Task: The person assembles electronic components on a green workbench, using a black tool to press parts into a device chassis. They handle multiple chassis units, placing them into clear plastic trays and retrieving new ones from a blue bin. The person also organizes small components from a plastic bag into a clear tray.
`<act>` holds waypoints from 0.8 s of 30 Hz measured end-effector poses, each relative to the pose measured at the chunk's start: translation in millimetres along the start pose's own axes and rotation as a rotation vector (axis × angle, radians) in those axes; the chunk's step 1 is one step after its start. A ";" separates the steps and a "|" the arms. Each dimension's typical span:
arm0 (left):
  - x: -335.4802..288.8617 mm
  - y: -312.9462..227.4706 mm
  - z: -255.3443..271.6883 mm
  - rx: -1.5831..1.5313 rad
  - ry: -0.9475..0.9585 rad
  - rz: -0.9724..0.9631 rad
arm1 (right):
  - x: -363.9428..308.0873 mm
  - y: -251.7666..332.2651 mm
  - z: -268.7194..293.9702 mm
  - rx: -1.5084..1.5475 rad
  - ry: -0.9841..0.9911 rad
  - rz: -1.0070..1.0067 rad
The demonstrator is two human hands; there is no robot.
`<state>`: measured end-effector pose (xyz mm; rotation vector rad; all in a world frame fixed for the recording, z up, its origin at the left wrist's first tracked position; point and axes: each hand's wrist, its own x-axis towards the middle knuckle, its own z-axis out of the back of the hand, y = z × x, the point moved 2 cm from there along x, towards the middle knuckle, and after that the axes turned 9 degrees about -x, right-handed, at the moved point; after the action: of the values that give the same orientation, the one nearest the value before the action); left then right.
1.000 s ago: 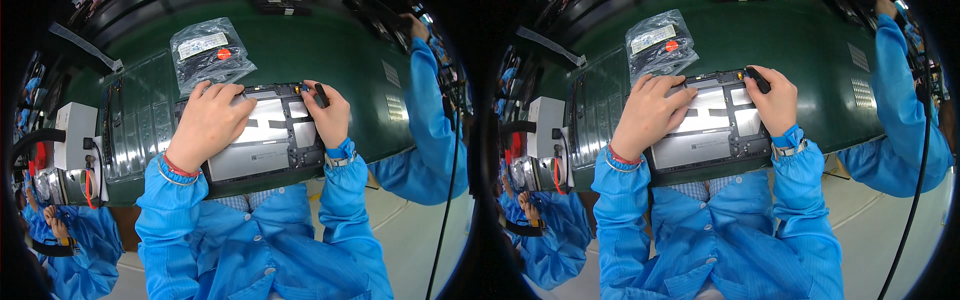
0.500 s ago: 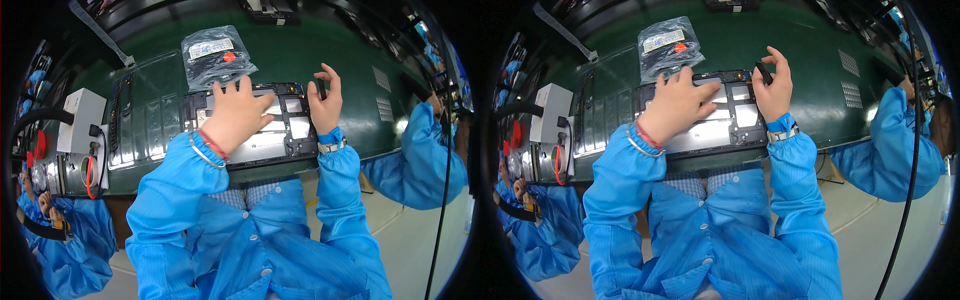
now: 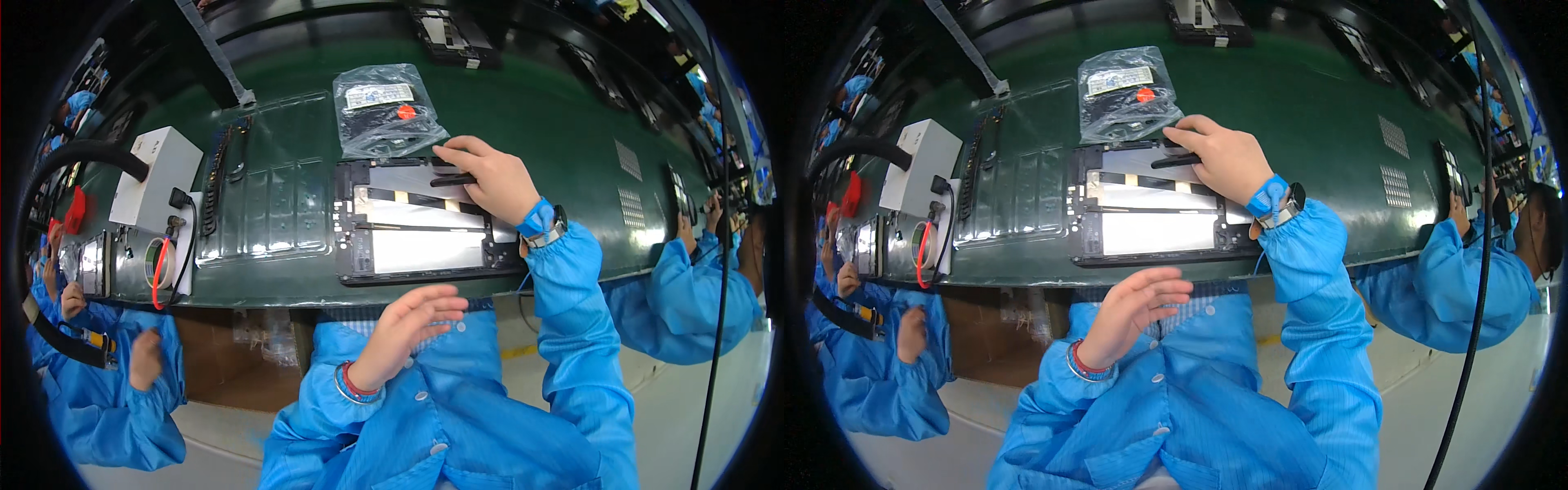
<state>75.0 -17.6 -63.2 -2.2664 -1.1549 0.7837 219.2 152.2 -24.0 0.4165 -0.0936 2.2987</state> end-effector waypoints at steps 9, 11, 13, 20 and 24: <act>-2.5 19.6 19.8 -0.612 -0.047 -0.025 | 5.0 5.9 -6.5 -0.030 0.041 0.153; -6.1 29.8 30.6 -0.570 -0.021 -0.074 | -0.8 14.3 -2.7 0.020 0.061 0.176; -7.1 24.5 25.0 -0.384 -0.093 -0.078 | -11.1 22.3 0.8 -0.044 0.053 0.139; 22.5 7.7 -28.6 -0.416 -0.143 -0.374 | 0.8 9.9 10.4 0.130 0.215 0.056; 27.5 20.4 -42.8 -0.268 -0.296 -0.530 | -13.5 17.4 44.2 0.361 -0.058 -0.121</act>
<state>128.5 -12.1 -52.7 -1.9247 -1.9938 0.7942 227.1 122.1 14.3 0.6537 0.3142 2.1839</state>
